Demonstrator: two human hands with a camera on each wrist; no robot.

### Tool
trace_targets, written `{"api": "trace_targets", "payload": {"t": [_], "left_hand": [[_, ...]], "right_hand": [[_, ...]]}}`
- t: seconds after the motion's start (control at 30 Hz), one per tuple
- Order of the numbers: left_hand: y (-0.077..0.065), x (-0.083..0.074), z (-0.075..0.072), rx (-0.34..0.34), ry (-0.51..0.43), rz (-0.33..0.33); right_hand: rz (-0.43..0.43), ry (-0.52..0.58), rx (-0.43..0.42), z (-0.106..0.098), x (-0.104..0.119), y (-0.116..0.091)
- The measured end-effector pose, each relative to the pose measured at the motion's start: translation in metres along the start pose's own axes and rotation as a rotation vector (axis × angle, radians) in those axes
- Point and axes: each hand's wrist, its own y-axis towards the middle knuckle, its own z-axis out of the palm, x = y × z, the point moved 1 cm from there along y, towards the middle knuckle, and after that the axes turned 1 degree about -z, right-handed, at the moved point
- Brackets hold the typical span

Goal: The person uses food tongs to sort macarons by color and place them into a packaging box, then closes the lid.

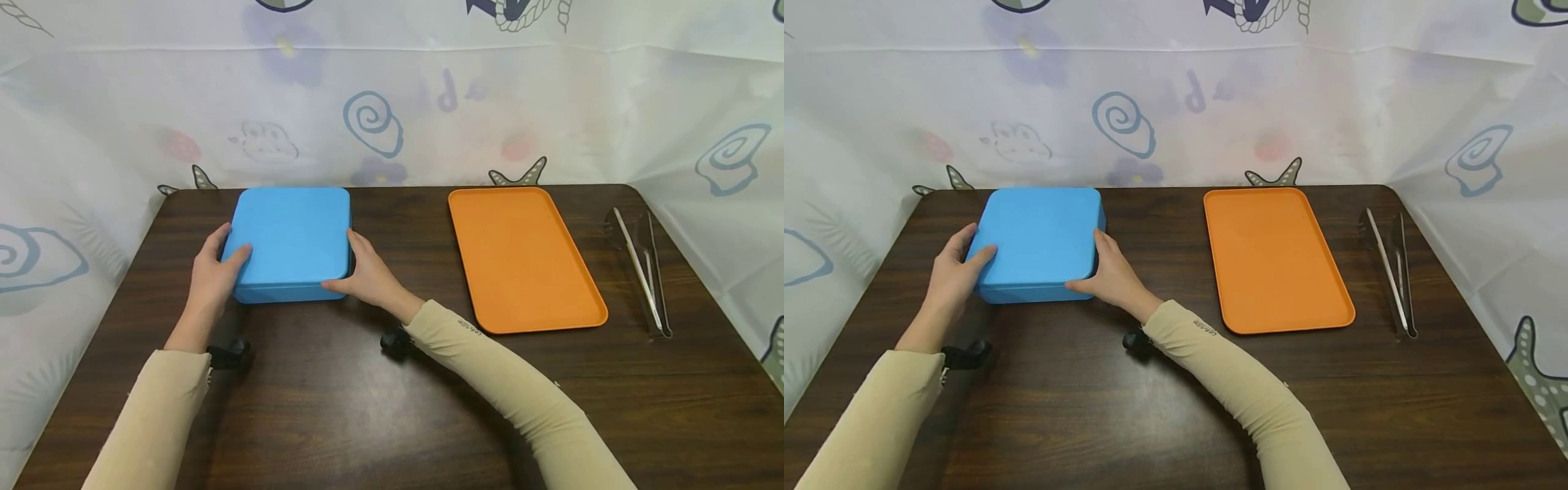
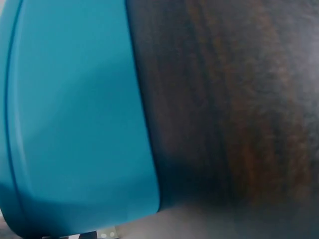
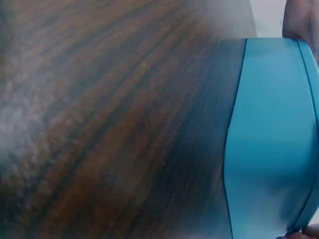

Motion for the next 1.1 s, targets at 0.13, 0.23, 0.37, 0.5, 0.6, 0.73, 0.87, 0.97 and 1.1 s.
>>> {"api": "trace_targets", "payload": {"t": [0.13, 0.23, 0.37, 0.5, 0.6, 0.73, 0.87, 0.97, 1.1], "left_hand": [[0.0, 0.003, 0.001, -0.01, 0.01, -0.007], [0.0, 0.003, 0.001, -0.018, 0.022, -0.013], [0.0, 0.004, 0.0, -0.023, 0.033, 0.0], [-0.001, 0.006, -0.002, -0.017, 0.034, 0.011], [0.0, 0.009, -0.003, -0.001, 0.032, 0.023], [0.001, 0.012, -0.003, 0.021, 0.03, 0.04], [0.0, 0.012, -0.003, 0.022, 0.112, 0.076], [0.001, 0.009, -0.003, -0.004, 0.214, 0.128], [0.004, 0.001, -0.002, -0.036, 0.335, 0.215]], "right_hand": [[-0.003, -0.003, 0.007, 0.002, -0.002, 0.001], [-0.012, 0.001, 0.008, 0.002, -0.002, 0.001], [-0.024, 0.013, 0.009, 0.002, -0.001, 0.0], [-0.032, 0.016, 0.005, 0.002, -0.003, 0.0], [-0.039, 0.01, -0.001, 0.002, -0.005, 0.0], [-0.048, 0.006, -0.001, 0.002, -0.007, -0.001], [-0.056, -0.003, 0.008, 0.0, -0.007, -0.002], [-0.058, -0.029, 0.021, -0.002, -0.006, -0.002], [-0.06, -0.084, 0.001, -0.003, -0.002, 0.001]]}}
